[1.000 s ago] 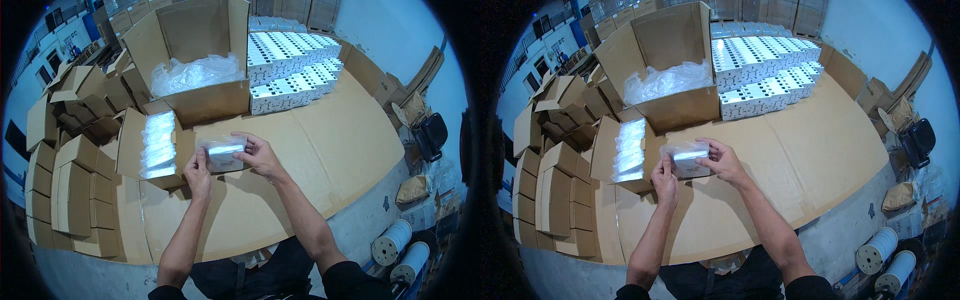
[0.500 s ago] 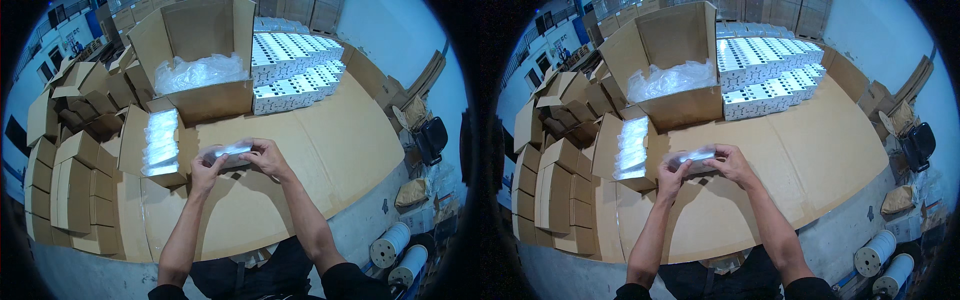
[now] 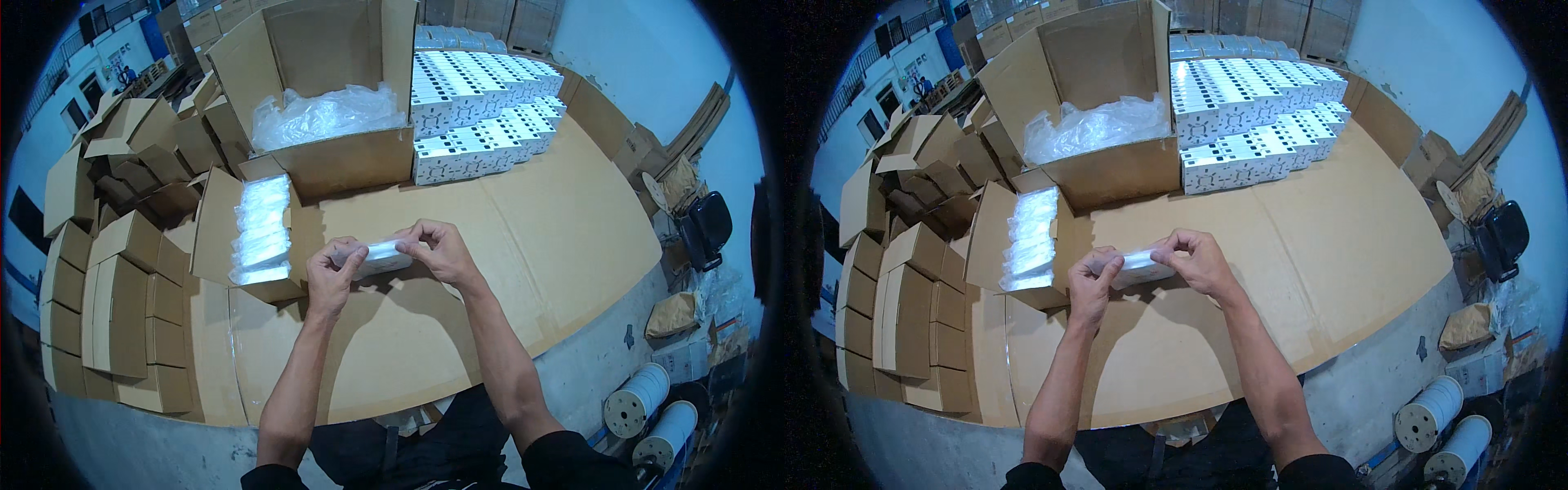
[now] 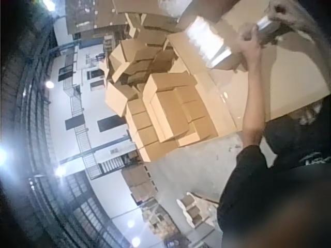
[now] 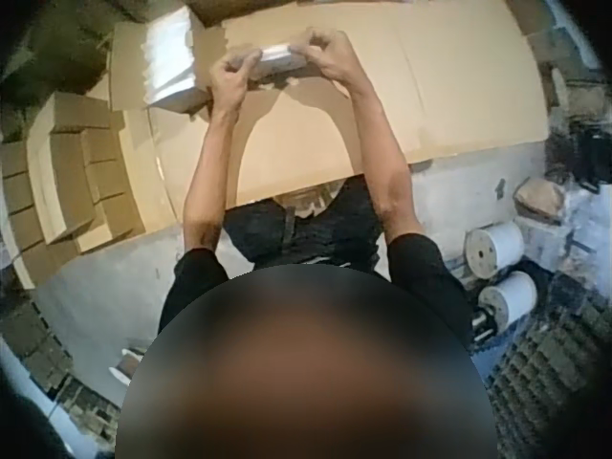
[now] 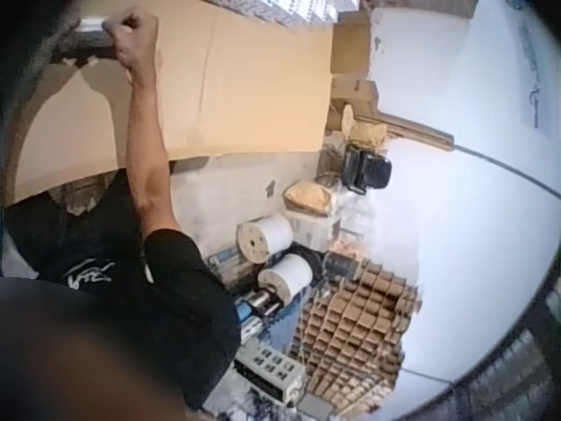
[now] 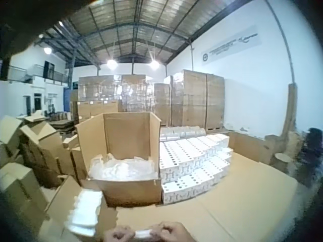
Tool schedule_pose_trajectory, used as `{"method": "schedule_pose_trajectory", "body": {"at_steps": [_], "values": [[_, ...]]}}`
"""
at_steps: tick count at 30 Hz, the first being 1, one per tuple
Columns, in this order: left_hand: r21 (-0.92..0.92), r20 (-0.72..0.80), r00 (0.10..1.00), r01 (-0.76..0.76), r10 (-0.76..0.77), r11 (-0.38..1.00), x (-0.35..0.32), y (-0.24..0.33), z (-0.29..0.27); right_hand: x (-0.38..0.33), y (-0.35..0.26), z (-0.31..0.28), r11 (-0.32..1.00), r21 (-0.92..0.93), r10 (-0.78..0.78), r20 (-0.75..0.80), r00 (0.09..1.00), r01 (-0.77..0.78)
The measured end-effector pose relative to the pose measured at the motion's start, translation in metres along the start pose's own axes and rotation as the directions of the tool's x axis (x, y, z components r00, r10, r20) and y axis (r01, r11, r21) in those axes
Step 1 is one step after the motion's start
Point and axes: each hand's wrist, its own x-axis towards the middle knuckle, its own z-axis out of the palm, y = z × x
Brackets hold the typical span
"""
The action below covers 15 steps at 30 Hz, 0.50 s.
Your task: Putting small white boxes into individual plastic bags and then into a larger cardboard shipping box.
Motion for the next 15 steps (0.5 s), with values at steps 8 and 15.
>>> {"method": "schedule_pose_trajectory", "body": {"at_steps": [8,15], "values": [[-0.055,-0.079,0.996,0.039,-0.044,0.998,0.004,-0.006,0.010,0.003,0.018,0.003,0.989,0.149,0.000,-0.048,0.999,0.007],[-0.149,-0.111,0.988,0.089,-0.106,0.985,0.009,-0.022,0.005,0.001,-0.004,0.013,0.913,0.394,-0.044,-0.163,0.986,0.106]]}}
